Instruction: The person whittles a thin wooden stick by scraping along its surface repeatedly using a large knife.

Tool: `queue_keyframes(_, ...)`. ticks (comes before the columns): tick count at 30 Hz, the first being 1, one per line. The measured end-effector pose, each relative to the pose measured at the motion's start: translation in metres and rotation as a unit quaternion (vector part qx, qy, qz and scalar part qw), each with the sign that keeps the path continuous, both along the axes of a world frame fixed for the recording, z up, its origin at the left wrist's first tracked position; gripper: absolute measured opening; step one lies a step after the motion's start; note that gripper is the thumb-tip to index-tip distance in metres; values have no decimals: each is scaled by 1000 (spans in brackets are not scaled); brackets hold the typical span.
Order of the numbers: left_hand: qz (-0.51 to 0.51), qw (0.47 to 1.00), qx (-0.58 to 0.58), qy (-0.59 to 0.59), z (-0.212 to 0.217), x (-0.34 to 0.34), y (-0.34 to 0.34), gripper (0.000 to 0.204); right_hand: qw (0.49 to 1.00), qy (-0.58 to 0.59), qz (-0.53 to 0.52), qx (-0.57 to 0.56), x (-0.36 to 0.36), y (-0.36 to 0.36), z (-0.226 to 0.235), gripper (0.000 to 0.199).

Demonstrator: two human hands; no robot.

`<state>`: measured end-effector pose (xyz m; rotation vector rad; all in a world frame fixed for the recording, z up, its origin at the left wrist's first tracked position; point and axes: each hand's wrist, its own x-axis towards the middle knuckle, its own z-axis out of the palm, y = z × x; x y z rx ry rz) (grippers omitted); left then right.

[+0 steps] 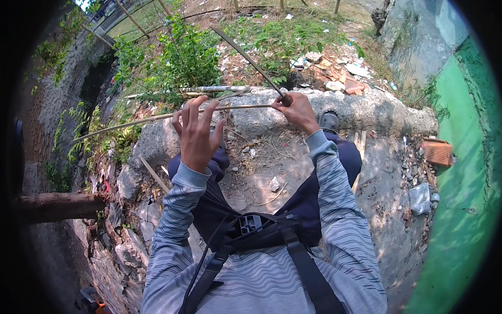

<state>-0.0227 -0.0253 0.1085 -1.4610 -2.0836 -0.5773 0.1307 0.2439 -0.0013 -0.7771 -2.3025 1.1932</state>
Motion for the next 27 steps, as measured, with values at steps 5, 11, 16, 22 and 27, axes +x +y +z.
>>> queue_keyframes(5, 84, 959, -268, -32, -15, -61, -9, 20, 1000, 25, 12, -1, -1, 7, 7, 26)
queue_keyframes(11, 12, 954, -246, -169, -2, -56, -4, 24, 991, 26, -78, 110, 2, -21, 32, 39)
queue_keyframes(16, -117, 801, -141, -571, -10, -45, 15, 27, 994, 47, -57, 85, -3, -46, 30, 22)
queue_keyframes(22, -137, 484, -122, -855, -33, 6, 40, 27, 980, 59, -36, 185, -2, -57, 7, 17)
queue_keyframes(27, -121, 476, -104, -865, -79, 21, 52, 26, 981, -29, -23, 188, 2, -65, -5, 17)
